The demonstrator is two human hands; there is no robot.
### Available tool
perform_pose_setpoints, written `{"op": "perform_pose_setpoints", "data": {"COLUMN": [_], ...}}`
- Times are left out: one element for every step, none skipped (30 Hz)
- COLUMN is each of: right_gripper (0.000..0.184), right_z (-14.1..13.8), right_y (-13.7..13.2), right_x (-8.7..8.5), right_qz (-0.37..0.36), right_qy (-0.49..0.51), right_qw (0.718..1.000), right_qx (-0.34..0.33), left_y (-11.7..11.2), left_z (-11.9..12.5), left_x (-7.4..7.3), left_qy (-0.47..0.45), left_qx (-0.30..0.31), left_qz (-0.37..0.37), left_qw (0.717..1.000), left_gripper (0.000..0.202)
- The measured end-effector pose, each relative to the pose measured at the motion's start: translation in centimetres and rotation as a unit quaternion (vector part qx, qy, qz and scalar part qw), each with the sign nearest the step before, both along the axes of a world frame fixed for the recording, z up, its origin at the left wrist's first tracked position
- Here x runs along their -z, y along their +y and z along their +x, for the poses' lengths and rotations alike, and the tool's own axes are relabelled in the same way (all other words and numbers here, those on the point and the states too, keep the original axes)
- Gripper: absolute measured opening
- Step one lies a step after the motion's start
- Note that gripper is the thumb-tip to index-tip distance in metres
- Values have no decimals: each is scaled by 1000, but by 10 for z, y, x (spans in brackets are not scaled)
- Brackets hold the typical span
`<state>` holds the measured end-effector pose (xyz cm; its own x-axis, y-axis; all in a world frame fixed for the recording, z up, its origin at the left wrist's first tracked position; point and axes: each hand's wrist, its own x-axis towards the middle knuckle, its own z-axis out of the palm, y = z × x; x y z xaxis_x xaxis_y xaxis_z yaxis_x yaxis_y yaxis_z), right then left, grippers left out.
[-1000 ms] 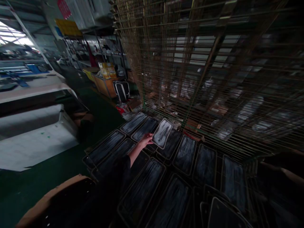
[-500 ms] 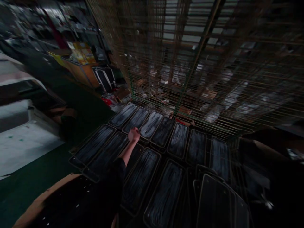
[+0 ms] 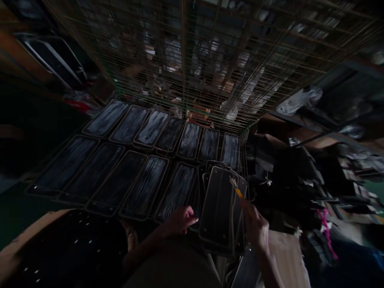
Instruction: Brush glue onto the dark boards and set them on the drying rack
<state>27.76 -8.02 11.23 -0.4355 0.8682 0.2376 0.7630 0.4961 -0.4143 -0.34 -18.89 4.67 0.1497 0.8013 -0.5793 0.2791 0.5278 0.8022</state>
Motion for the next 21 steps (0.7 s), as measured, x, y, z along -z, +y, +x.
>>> {"op": "perform_pose_setpoints", "data": {"right_gripper": [30,30,30,31,33,34,35,37,38,38,37,36,35,34,32,31,30,29,30,31,32], "right_z": [0,-1,-1,-2,-3,-3,-4,-3,-3,-1,1,3,7,11,15,20,24,28,32,36,39], "right_y": [13,25,37,47,57,64,70,73,74,73,69,64,55,46,34,22,10,-2,-14,-24,-34], "right_x": [2,4,6,7,8,9,10,10,10,10,9,7,5,2,-2,-6,-10,-13,-17,-21,-24], "right_qz": [5,15,27,34,39,41,42,42,40,36,32,24,13,-1,-17,-35,-55,-74,-94,-114,-134], "right_qy": [-2,-7,-11,-16,-19,-24,-31,-39,-46,-51,-53,-53,-51,-50,-47,-45,-41,-36,-31,-25,-20], "right_qw": [1000,1000,999,999,998,997,996,995,994,993,991,990,989,988,987,985,982,979,976,973,969], "right_qx": [-7,-13,-20,-31,-44,-56,-68,-80,-93,-105,-116,-127,-137,-146,-155,-165,-176,-185,-193,-201,-207], "left_y": [-3,-6,-8,-10,-12,-13,-15,-16,-17,-18,-19,-20,-20,-21,-21,-22,-23,-23,-24,-25,-26], "left_z": [13,22,29,34,38,42,45,48,52,55,58,60,61,63,64,64,64,65,65,65,65], "left_x": [-1,-1,0,2,4,6,8,10,12,13,13,13,11,10,8,6,5,4,4,4,5], "left_qy": [23,43,55,60,57,47,31,12,-6,-22,-30,-34,-36,-38,-42,-47,-53,-60,-67,-74,-81], "left_qx": [-1,-5,-10,-16,-21,-30,-41,-56,-71,-84,-98,-108,-114,-119,-124,-129,-133,-135,-139,-142,-145], "left_qz": [-2,-4,-9,-18,-28,-35,-40,-41,-39,-35,-28,-22,-17,-14,-12,-11,-12,-12,-10,-6,-2], "left_qw": [1000,999,998,998,998,998,998,998,997,996,994,993,993,992,991,990,990,989,988,987,986], "left_gripper": [37,36,35,34,33,32,32,31,31,29,28,28,27,27,28,28,29,30,31,32,34]}}
